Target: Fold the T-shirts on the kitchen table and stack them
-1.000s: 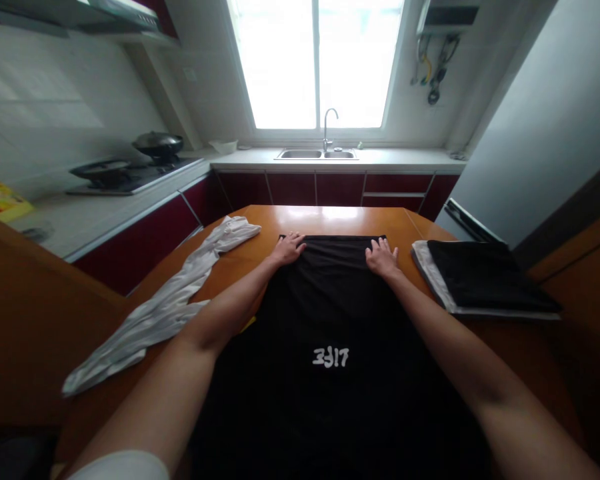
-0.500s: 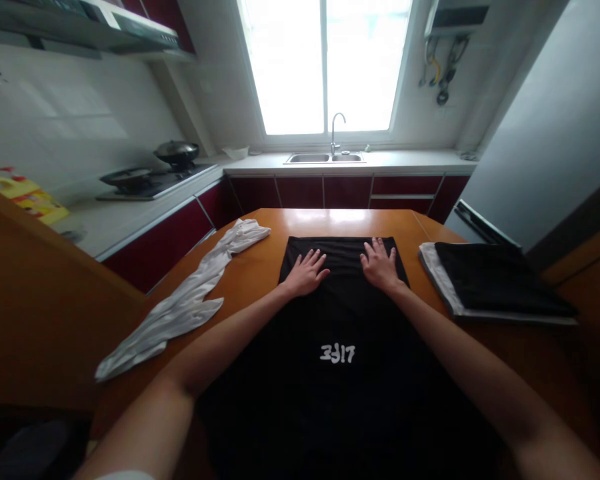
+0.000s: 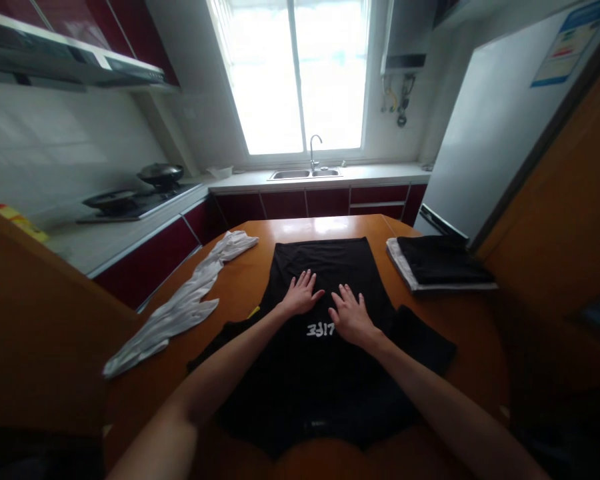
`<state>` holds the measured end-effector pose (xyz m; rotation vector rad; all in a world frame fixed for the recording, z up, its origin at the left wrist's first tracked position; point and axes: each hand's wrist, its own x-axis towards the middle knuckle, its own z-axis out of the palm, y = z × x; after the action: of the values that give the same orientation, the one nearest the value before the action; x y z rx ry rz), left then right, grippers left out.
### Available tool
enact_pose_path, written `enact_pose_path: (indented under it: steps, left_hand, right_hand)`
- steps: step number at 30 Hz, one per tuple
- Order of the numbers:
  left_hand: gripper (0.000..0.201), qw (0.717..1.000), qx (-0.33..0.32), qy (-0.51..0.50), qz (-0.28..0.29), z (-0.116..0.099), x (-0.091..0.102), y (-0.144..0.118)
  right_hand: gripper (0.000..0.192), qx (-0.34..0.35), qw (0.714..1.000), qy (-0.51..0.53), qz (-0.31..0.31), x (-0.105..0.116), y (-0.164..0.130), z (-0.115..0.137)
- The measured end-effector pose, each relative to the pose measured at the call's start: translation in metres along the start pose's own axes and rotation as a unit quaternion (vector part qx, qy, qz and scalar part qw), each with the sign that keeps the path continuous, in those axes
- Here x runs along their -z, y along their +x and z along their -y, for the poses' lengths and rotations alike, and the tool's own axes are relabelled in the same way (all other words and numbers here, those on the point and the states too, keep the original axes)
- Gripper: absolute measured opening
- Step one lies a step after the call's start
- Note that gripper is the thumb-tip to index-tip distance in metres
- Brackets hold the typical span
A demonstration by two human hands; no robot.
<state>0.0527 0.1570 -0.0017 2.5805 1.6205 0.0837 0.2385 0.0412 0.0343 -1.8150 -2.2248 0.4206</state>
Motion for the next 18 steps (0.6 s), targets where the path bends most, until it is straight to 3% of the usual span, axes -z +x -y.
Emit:
enact_pose_path:
  steps: [3,8,18]
  left_hand:
    - [0.072,1.0,-0.001,-0.004,-0.009,-0.003,-0.007,-0.004]
    - [0.06,0.994,0.002,-0.008,-0.106,-0.001,-0.005,-0.008]
    - [0.063,0.999,-0.008,-0.012,-0.043,0.003,-0.002,-0.016]
  right_hand:
    - [0.062,-0.036,0.999,-0.017,0.012,-0.007,-0.003,-0.013]
    - [0.067,-0.054,0.997,-0.032,0.047,-0.009,-0.008,-0.032]
    - [0.062,-0.059,0.997,-0.036,0.021,-0.005,-0.008,-0.031]
